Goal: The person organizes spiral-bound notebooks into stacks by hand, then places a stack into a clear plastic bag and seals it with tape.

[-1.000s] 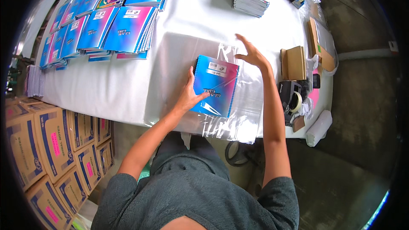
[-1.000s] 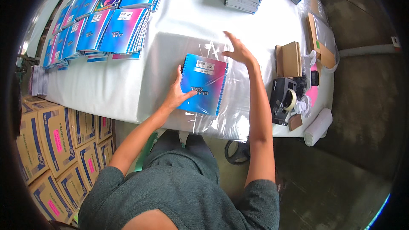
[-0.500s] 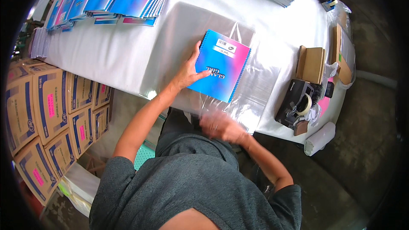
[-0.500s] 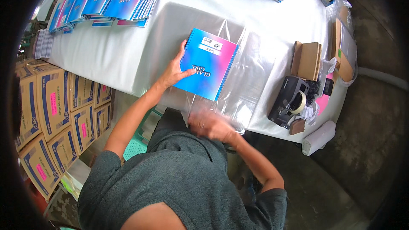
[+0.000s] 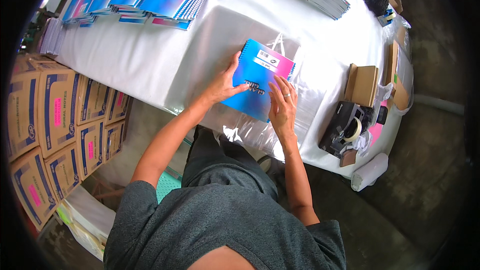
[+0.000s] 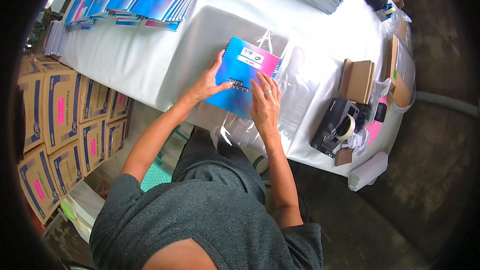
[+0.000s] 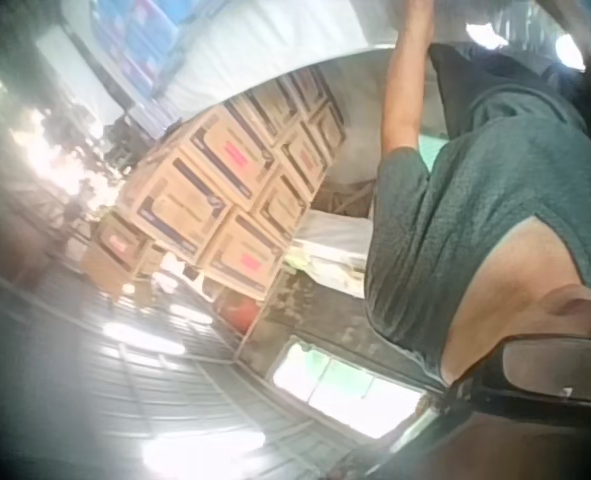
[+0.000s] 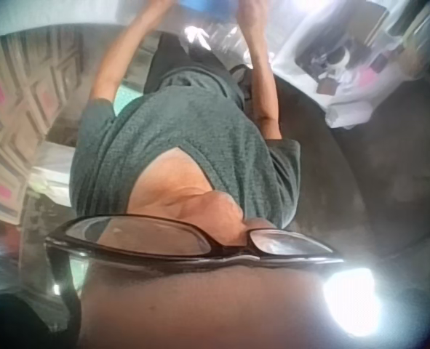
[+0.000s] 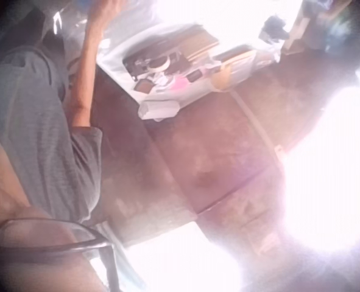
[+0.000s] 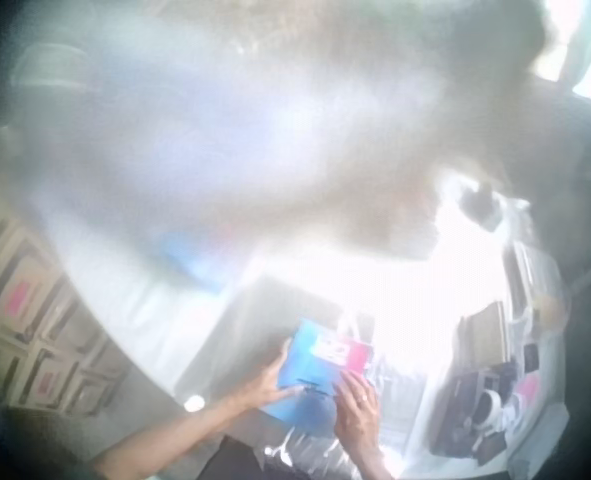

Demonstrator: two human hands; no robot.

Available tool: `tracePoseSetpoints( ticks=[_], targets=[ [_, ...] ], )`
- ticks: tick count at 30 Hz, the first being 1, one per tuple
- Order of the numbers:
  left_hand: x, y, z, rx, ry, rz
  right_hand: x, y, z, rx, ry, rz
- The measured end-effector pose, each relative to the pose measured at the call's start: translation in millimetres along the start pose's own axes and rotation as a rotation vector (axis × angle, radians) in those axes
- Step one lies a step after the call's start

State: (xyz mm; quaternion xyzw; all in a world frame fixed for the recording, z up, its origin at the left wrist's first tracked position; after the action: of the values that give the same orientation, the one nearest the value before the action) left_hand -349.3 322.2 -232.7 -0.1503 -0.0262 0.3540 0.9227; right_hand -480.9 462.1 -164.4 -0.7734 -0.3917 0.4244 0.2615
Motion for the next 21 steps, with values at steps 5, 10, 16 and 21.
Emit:
tracePoseSetpoints(
  ticks=[5, 10, 16, 21],
  targets=[
    [1, 3, -10, -0.047, 0.057, 0.037, 20, 15, -6, 0.142, -0.093, -0.139],
    [10, -21, -13, -0.375, -0.003, 0.107, 18, 12, -5, 0.247, -0.050, -0.215],
    [65, -92, -47, -1.132, -0.130, 0.280, 19, 15, -10, 0.265, -0.062, -0.204],
    [57, -69, -27, -1.209, -0.019, 0.261, 13, 9, -17, 0.274, -0.081, -0.241]
  ],
)
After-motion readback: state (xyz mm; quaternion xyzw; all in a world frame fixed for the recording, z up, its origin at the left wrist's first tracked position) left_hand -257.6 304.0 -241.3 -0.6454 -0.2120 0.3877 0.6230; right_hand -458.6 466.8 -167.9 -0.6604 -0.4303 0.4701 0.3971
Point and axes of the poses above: each hand's wrist, its own x-axis away from the middle knuckle, its own y-axis out of the palm, z = x × y, the point moved 4 cm from there along -x, towards the middle knuckle, and after that the axes turned 5 degrees about z, right-handed, at the moved point
